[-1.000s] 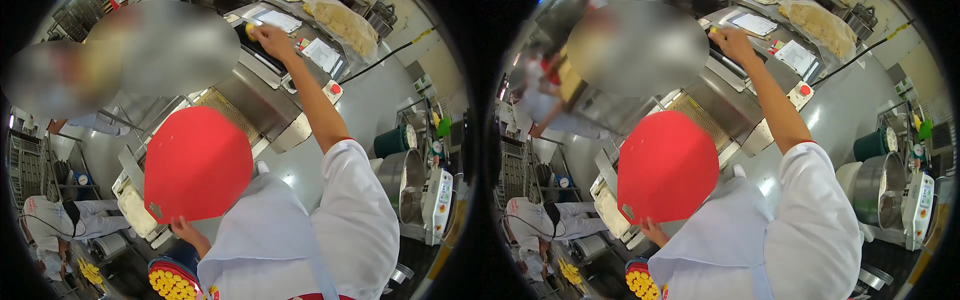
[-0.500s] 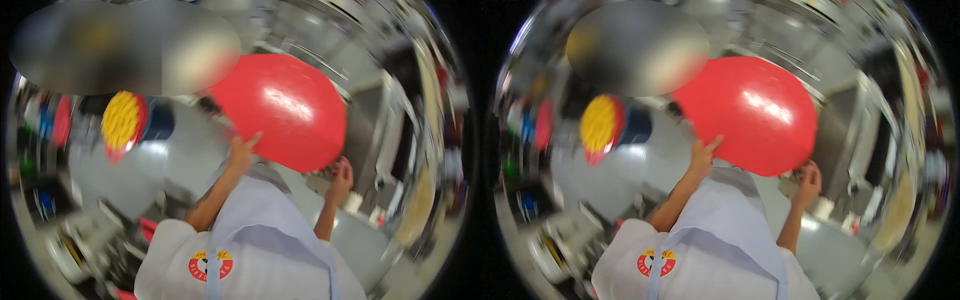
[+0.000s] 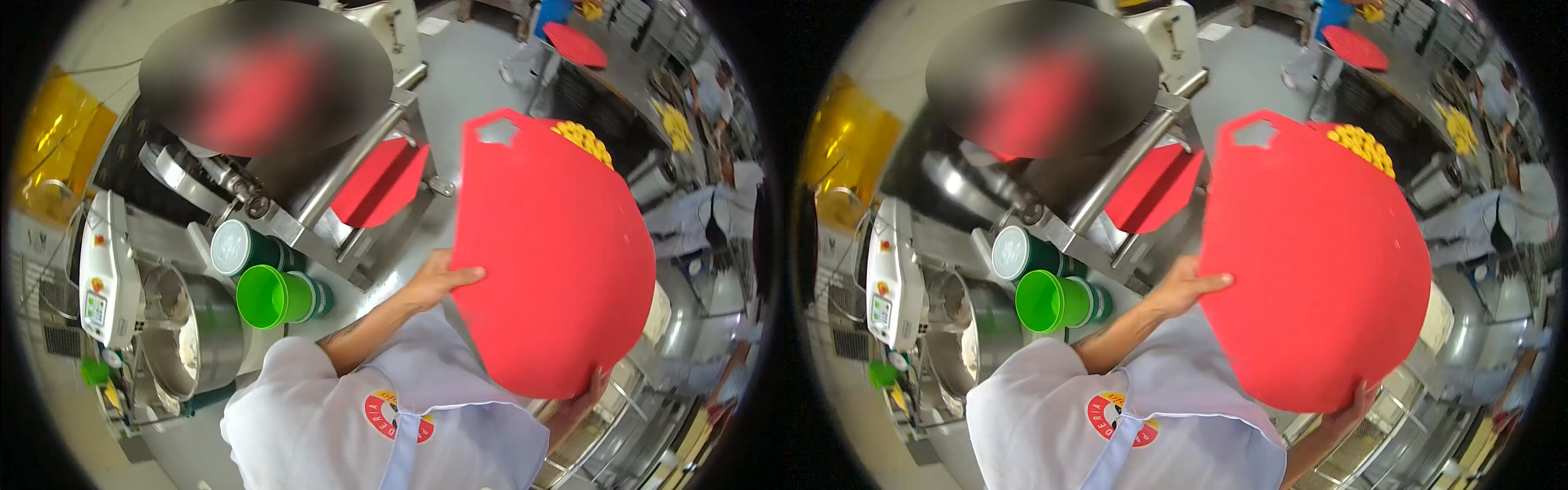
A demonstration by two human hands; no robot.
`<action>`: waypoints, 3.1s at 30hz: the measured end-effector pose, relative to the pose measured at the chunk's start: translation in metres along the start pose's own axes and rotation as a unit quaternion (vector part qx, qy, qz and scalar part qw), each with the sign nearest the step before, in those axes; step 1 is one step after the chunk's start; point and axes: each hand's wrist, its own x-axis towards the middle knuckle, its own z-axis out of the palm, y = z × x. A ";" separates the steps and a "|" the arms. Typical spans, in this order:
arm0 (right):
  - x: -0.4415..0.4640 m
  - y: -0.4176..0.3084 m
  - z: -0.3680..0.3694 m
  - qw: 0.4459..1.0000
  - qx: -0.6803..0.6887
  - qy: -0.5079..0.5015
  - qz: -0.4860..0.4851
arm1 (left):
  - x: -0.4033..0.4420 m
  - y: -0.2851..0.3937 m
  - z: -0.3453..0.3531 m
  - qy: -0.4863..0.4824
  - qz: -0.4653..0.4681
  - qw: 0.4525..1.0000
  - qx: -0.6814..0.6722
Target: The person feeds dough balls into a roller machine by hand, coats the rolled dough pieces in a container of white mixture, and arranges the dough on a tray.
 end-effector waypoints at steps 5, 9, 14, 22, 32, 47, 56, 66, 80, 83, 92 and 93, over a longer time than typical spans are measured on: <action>0.086 0.038 0.156 0.956 0.042 -0.289 -0.001 | -0.017 0.082 -0.119 0.151 0.133 0.977 -0.073; 0.124 0.055 0.312 0.864 0.264 -0.396 0.167 | -0.013 0.182 -0.272 0.161 0.204 0.962 0.079; 0.242 0.161 0.463 0.813 0.166 -0.487 0.272 | 0.010 0.313 -0.404 0.361 0.224 0.899 -0.109; 0.091 0.303 0.754 0.753 0.188 -0.523 0.351 | 0.013 0.143 -0.452 0.275 0.334 0.789 -0.436; 0.012 0.439 0.855 0.712 0.025 -0.569 0.412 | 0.092 0.088 -0.379 0.305 -0.075 0.946 -0.081; 0.272 0.219 0.177 0.961 -0.137 0.100 0.219 | 0.351 0.006 -0.295 -0.102 -0.310 0.876 0.355; 0.260 0.012 0.010 0.898 -0.376 0.074 0.218 | 0.589 -0.200 -0.013 -0.492 -0.075 0.674 0.546; 0.494 0.101 -0.067 0.970 0.009 0.233 0.068 | 0.715 -0.486 0.339 -0.510 -0.116 0.737 0.428; 0.731 0.242 -0.313 0.482 -0.041 0.854 0.194 | 0.751 -0.670 0.449 -0.565 -0.282 0.499 0.594; 0.730 0.233 -0.323 0.551 -0.004 0.816 0.176 | 0.758 -0.685 0.430 -0.517 -0.477 0.543 0.459; 0.740 0.172 -0.289 0.580 0.235 0.772 0.110 | 0.791 -0.610 0.443 -0.361 -0.728 0.521 0.262; 0.735 0.164 -0.279 0.585 0.308 0.747 0.073 | 0.799 -0.595 0.448 -0.380 -0.722 0.507 0.278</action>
